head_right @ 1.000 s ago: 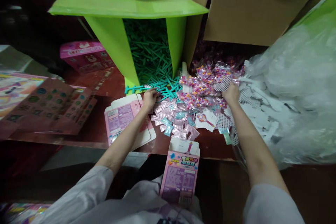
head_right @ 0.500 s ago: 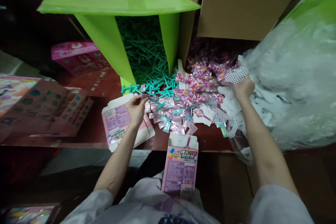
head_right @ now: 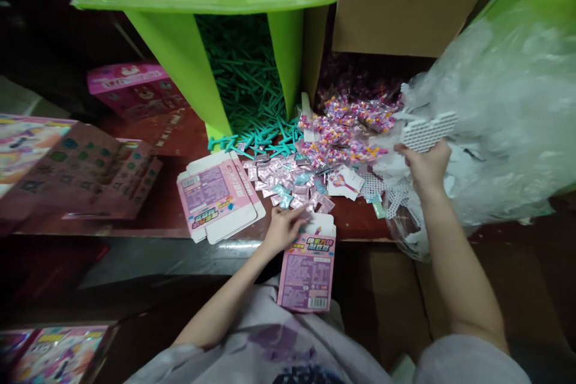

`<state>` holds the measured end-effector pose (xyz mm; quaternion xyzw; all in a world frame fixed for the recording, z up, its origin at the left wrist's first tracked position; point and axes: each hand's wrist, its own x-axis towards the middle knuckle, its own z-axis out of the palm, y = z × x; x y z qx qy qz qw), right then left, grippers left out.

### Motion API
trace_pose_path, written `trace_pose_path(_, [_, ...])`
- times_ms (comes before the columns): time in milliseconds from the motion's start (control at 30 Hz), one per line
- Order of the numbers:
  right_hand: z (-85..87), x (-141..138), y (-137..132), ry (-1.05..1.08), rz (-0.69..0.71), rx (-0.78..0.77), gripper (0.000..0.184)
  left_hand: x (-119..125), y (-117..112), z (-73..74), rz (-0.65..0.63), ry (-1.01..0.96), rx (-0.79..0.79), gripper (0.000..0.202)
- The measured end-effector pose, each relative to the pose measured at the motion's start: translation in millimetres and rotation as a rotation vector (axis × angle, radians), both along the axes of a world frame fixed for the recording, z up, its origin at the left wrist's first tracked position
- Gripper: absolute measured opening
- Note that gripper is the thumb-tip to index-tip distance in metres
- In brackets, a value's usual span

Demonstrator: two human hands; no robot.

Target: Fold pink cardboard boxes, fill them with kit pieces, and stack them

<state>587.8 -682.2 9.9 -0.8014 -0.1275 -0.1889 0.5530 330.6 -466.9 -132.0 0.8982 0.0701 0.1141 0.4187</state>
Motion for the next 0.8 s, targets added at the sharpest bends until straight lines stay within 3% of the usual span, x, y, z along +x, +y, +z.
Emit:
trace_pose_path(67, [0.6, -33, 8, 0.202, 0.171, 0.217, 0.043, -7, 0, 5.0, -0.179, 0.066, 0.150, 0.023])
trace_pose_path(133, [-4.8, -66, 20, 0.383, 0.312, 0.351, 0.044, -12, 1, 9.8, -0.246, 0.054, 0.167, 0.030])
trace_pose_path(333, [-50.9, -136, 68, 0.689, 0.564, 0.421, 0.046, -2, 15, 25.3, 0.032, -0.179, -0.304, 0.036])
trace_pose_path(433, [-77.3, -147, 87, 0.689, 0.614, 0.578, 0.046, 4, 16, 24.4, 0.166, -0.201, -0.377, 0.021])
trace_pose_path(500, [-93.6, -149, 93, 0.672, 0.576, 0.684, 0.050, 0, 16, 19.9, 0.253, -0.195, -0.339, 0.018])
trace_pose_path(600, [-117.0, -153, 87, 0.612, 0.372, 0.736, 0.053, -13, 21, 18.2, 0.171, -0.152, -0.258, 0.010])
trace_pose_path(700, [-137.3, -163, 69, 0.488, 0.211, 0.698, 0.049, -22, 32, 32.0, -0.056, -0.101, -0.100, 0.011])
trace_pose_path(800, [-151.2, -172, 51, 0.434, 0.109, 0.685, 0.043, -15, 35, 53.2, -0.348, 0.019, 0.157, 0.018])
